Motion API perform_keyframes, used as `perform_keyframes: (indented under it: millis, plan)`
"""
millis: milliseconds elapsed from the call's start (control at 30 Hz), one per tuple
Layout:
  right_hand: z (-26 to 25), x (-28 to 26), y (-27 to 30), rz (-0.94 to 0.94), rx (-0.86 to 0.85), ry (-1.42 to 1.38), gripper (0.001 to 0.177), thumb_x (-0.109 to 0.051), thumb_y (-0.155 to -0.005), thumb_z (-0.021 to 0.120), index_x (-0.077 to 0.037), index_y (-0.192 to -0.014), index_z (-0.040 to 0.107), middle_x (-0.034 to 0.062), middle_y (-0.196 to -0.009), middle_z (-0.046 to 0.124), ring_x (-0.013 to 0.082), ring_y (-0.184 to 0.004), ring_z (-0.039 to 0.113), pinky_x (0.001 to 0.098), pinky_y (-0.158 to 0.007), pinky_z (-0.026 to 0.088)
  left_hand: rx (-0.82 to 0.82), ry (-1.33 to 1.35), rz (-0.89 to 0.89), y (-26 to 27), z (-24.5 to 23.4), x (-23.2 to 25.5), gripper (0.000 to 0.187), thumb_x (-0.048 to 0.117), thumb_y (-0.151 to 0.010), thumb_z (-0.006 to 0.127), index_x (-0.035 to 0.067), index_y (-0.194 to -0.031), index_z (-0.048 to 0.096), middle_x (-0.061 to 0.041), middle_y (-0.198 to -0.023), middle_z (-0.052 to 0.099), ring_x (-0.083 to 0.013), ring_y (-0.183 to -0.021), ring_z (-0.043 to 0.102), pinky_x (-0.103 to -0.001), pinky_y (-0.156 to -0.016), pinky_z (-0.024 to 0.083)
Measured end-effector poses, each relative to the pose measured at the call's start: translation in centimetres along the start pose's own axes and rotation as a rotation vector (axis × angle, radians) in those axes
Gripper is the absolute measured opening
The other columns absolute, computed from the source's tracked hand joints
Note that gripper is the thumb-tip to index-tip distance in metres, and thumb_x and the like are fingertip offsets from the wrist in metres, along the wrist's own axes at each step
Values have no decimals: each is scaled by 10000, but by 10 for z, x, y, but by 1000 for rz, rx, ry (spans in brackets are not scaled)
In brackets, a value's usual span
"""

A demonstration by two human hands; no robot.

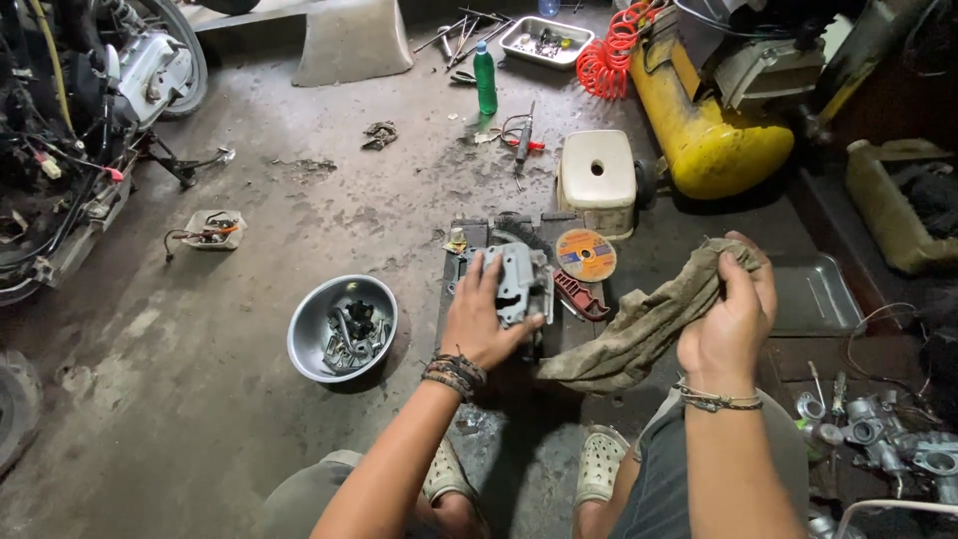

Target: The person sits on the floor and wipes a metal engine part with a cloth. The person rotates the part to wipe different sides and surfaces, then places it on a small wooden block.

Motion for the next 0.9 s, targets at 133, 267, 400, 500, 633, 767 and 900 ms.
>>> perform_keyframes:
  millis: [133, 267, 400, 500, 633, 767, 900]
  plan:
    - [9, -4, 10, 8, 2, -16, 241, -173, -967, 621, -155, -1203, 663, 19, -895, 699, 103, -788, 743, 230, -703, 645, 48, 121, -38, -1, -5, -15, 1038, 626, -769, 731, 116, -1573, 318, -262, -1587, 300, -502, -1393, 387, -596, -1117, 374]
    - [15, -1, 15, 21, -38, -19, 257, -149, -963, 619, -126, -1217, 650, 38, -891, 706, 116, -778, 748, 245, -689, 651, 61, 193, -54, 1, -5, -23, 1034, 621, -761, 746, 137, -1573, 325, -228, -1593, 305, -486, -1402, 384, -600, -1123, 370]
    - [14, 9, 14, 34, -72, -17, 253, -122, -973, 604, -119, -1222, 646, 54, -896, 705, 136, -787, 756, 252, -704, 650, 112, 282, -82, -1, 2, -39, 1002, 580, -769, 752, 160, -1571, 324, -217, -1596, 313, -481, -1416, 374, -587, -1133, 370]
    - [16, 10, 15, 40, -76, -18, 235, -121, -974, 605, -113, -1204, 649, 59, -891, 710, 143, -785, 758, 259, -699, 652, 122, 309, -89, -1, 6, -47, 993, 586, -775, 734, 178, -1578, 316, -211, -1603, 304, -480, -1427, 359, -595, -1139, 355]
    - [18, 11, 18, 34, -89, -7, 235, -122, -971, 611, -109, -1203, 647, 70, -887, 711, 151, -780, 759, 268, -685, 651, 115, 311, -89, 1, 4, -45, 991, 572, -779, 737, 181, -1583, 309, -211, -1607, 297, -483, -1431, 351, -600, -1138, 352]
    - [16, 14, 16, 32, -100, -1, 240, -115, -976, 605, -102, -1211, 650, 80, -908, 718, 157, -800, 759, 276, -707, 650, 138, 339, -71, 1, 7, -51, 986, 585, -781, 730, 192, -1586, 317, -212, -1606, 301, -491, -1432, 343, -626, -1122, 355]
    - [17, 14, 16, 36, -101, 7, 258, -111, -977, 599, -101, -1229, 652, 85, -927, 721, 165, -829, 760, 288, -734, 653, 195, 383, -27, 1, 13, -56, 954, 566, -776, 752, 199, -1570, 371, -201, -1587, 349, -490, -1416, 367, -621, -1117, 361]
Point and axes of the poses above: each hand's wrist, its own y-axis away from the middle knuckle, its own z-axis out of the palm, x = y × z, the point moved 2 cm from there along -y, towards the middle knuckle
